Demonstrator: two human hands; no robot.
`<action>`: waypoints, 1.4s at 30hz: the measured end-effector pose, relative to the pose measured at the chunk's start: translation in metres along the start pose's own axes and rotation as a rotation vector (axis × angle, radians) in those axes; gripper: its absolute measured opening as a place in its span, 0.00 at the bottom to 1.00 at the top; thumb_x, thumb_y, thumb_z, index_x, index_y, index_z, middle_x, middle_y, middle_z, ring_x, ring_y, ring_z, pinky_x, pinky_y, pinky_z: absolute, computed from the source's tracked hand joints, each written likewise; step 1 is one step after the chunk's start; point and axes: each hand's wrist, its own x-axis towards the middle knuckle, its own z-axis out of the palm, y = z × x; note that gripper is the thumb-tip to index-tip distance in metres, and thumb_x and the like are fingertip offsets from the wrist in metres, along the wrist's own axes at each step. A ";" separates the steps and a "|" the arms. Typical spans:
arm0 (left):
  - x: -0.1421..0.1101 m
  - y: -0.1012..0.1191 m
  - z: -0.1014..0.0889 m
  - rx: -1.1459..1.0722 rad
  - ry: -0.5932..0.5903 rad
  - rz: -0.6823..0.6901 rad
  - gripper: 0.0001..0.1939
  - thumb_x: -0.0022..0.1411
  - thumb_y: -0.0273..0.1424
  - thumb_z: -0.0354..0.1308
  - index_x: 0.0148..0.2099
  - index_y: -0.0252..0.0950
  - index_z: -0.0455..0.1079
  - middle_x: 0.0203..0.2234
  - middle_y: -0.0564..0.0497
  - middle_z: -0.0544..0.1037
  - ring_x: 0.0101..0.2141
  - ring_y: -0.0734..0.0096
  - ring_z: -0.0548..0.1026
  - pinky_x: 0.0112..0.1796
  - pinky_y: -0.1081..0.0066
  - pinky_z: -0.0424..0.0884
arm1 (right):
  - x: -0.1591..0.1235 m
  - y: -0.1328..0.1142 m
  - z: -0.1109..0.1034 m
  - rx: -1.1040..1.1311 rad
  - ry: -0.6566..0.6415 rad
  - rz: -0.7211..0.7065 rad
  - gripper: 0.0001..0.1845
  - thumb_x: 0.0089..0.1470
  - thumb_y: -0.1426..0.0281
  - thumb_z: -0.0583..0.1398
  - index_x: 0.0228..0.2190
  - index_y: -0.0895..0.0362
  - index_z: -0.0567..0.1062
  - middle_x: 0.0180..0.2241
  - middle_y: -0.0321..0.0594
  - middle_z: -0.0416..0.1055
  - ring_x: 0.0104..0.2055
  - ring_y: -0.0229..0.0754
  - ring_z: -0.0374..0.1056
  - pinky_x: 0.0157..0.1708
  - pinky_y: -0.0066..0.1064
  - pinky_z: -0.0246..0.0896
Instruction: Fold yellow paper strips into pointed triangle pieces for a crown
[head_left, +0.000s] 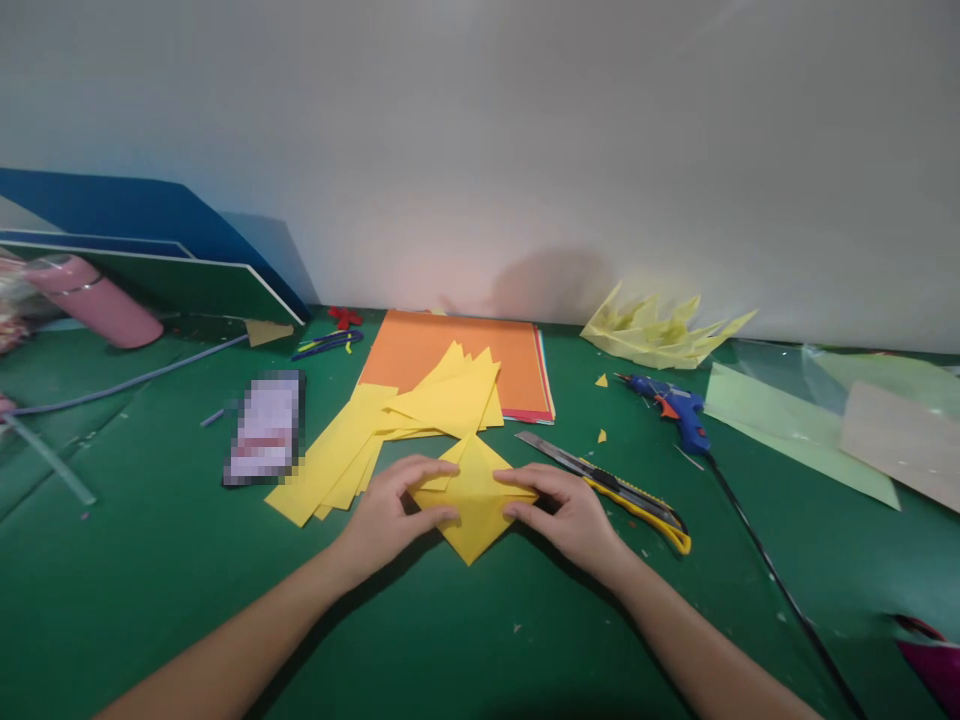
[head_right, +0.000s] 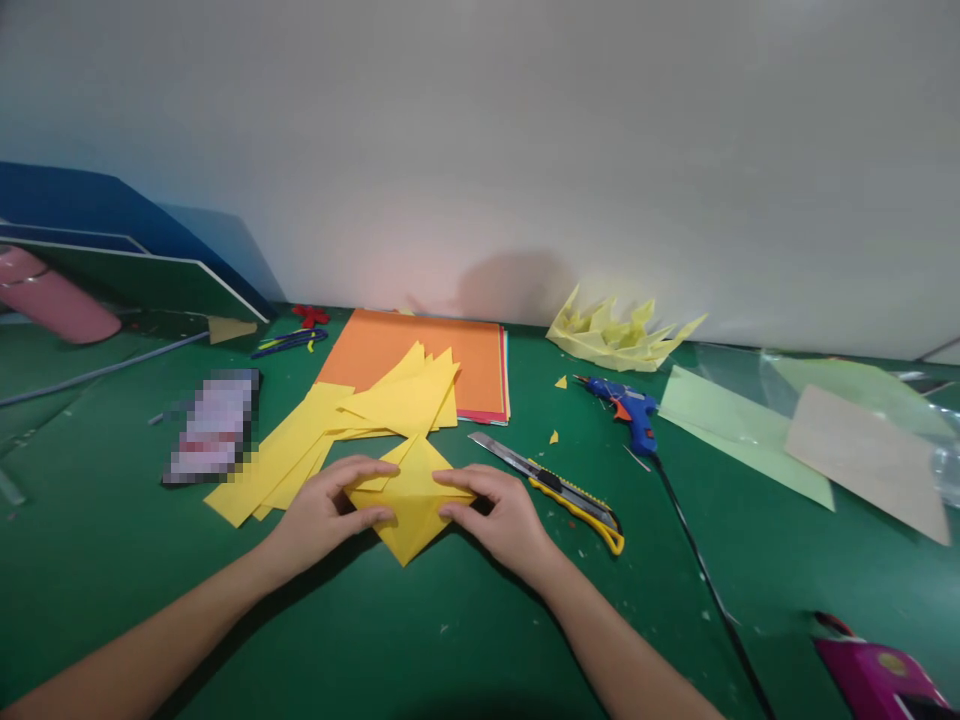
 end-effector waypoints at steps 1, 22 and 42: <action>0.000 0.000 0.000 0.005 0.004 0.012 0.16 0.52 0.38 0.62 0.45 0.43 0.74 0.40 0.48 0.76 0.41 0.63 0.72 0.42 0.63 0.70 | 0.000 0.000 0.000 -0.007 0.016 -0.004 0.12 0.47 0.67 0.65 0.37 0.51 0.80 0.34 0.41 0.77 0.36 0.44 0.72 0.37 0.35 0.69; 0.004 -0.004 -0.003 -0.031 0.071 0.187 0.08 0.54 0.39 0.62 0.36 0.45 0.79 0.29 0.52 0.66 0.31 0.70 0.68 0.32 0.69 0.68 | -0.002 0.001 -0.003 -0.151 0.170 -0.174 0.08 0.51 0.61 0.63 0.31 0.47 0.82 0.24 0.36 0.66 0.26 0.38 0.64 0.26 0.31 0.63; 0.006 -0.006 -0.014 -0.125 0.106 0.212 0.07 0.50 0.37 0.67 0.34 0.45 0.79 0.28 0.52 0.72 0.29 0.71 0.71 0.31 0.71 0.71 | -0.008 -0.007 -0.005 -0.148 0.235 -0.198 0.04 0.51 0.67 0.64 0.30 0.50 0.81 0.25 0.37 0.72 0.27 0.39 0.69 0.26 0.30 0.66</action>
